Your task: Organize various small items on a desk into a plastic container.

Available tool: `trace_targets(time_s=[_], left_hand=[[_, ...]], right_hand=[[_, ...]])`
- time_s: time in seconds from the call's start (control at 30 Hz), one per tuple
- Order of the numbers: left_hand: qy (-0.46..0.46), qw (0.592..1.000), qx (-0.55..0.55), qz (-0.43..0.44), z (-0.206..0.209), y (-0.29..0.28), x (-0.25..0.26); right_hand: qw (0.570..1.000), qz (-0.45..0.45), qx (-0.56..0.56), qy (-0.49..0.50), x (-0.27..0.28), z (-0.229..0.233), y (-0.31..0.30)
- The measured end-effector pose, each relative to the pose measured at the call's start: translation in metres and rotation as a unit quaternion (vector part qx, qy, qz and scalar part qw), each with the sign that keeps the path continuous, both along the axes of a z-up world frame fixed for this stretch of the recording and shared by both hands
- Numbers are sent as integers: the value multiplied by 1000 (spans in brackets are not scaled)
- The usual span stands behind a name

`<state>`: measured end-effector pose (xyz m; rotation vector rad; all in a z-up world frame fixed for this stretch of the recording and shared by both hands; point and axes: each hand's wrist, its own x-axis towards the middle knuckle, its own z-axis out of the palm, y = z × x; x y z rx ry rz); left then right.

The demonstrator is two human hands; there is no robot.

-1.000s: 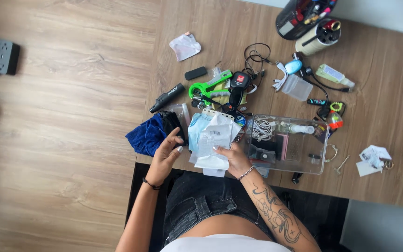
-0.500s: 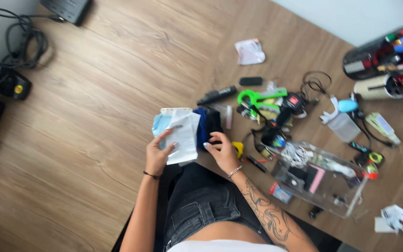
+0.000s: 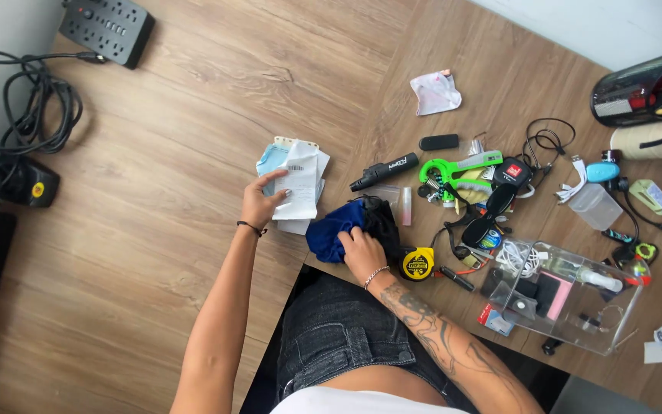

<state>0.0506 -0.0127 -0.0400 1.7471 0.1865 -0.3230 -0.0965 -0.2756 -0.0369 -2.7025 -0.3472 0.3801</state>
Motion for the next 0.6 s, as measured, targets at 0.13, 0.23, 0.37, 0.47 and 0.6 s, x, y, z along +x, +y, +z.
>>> trace_targets(time_s=[0.13, 0.23, 0.37, 0.47, 0.6], left_hand=[[-20, 997, 53, -45, 15, -10, 8], [-70, 985, 135, -84, 12, -13, 2], [-95, 966, 218, -99, 30, -18, -6], [-102, 952, 275, -90, 45, -15, -2], [-180, 929, 317, -63, 64, -7, -3]], right_hand=[[988, -16, 21, 150, -3, 41, -12], [984, -33, -8, 177, 1, 69, -18], [985, -110, -3, 133, 23, 121, -13], [987, -157, -42, -3, 46, 141, -13], [982, -158, -92, -54, 36, 120, -16]])
